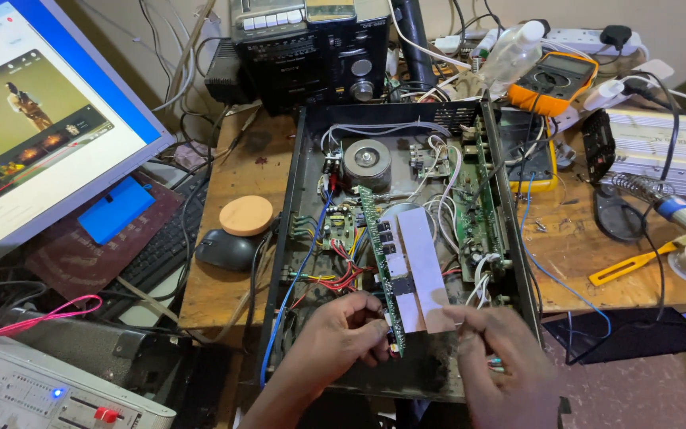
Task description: The person holds a green circuit board with a silver heatsink and repeatedly wipes its surface with a white cloth. The board is handled over an open electronic chassis containing various wires and components.
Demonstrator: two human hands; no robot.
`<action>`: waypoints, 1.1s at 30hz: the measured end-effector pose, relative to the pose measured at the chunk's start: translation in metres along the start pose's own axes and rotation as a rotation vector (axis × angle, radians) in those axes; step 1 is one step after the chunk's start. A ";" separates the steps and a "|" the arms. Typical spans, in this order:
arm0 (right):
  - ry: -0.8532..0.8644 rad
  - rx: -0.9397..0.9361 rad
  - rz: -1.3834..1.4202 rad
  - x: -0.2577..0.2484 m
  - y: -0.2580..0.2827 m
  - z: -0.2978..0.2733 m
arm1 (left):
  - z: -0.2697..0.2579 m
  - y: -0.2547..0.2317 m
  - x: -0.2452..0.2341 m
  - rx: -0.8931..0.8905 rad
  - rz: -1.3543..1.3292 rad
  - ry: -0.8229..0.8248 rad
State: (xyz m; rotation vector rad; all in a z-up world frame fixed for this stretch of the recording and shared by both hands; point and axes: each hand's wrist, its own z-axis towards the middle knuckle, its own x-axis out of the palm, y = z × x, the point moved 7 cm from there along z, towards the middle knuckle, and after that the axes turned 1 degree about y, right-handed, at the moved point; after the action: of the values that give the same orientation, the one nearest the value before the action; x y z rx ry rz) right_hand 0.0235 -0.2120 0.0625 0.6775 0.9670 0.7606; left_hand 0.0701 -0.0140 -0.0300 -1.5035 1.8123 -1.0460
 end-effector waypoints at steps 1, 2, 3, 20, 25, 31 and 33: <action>0.000 0.003 0.000 0.000 -0.010 0.005 | 0.001 0.003 -0.001 -0.002 0.001 0.001; 0.111 0.018 -0.142 0.007 -0.022 0.009 | 0.002 0.003 0.000 0.023 0.051 0.022; 0.220 0.034 -0.286 0.013 -0.035 0.013 | 0.004 0.003 0.002 0.049 0.102 0.045; 0.270 -0.041 -0.318 0.030 -0.037 0.020 | -0.029 -0.025 0.021 0.612 0.690 -0.484; 0.253 -0.094 -0.292 0.029 -0.035 0.020 | -0.037 -0.026 0.041 0.829 0.890 -0.460; 0.271 -0.071 -0.309 0.029 -0.038 0.020 | -0.041 -0.031 0.044 0.875 0.925 -0.499; 0.254 -0.059 -0.300 0.028 -0.037 0.020 | -0.040 -0.033 0.047 0.869 0.965 -0.494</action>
State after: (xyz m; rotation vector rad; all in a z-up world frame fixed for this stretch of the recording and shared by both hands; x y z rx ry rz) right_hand 0.0607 -0.2136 0.0290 0.3764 1.2406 0.6142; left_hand 0.0450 -0.0532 0.0223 -0.2337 1.1917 -0.6916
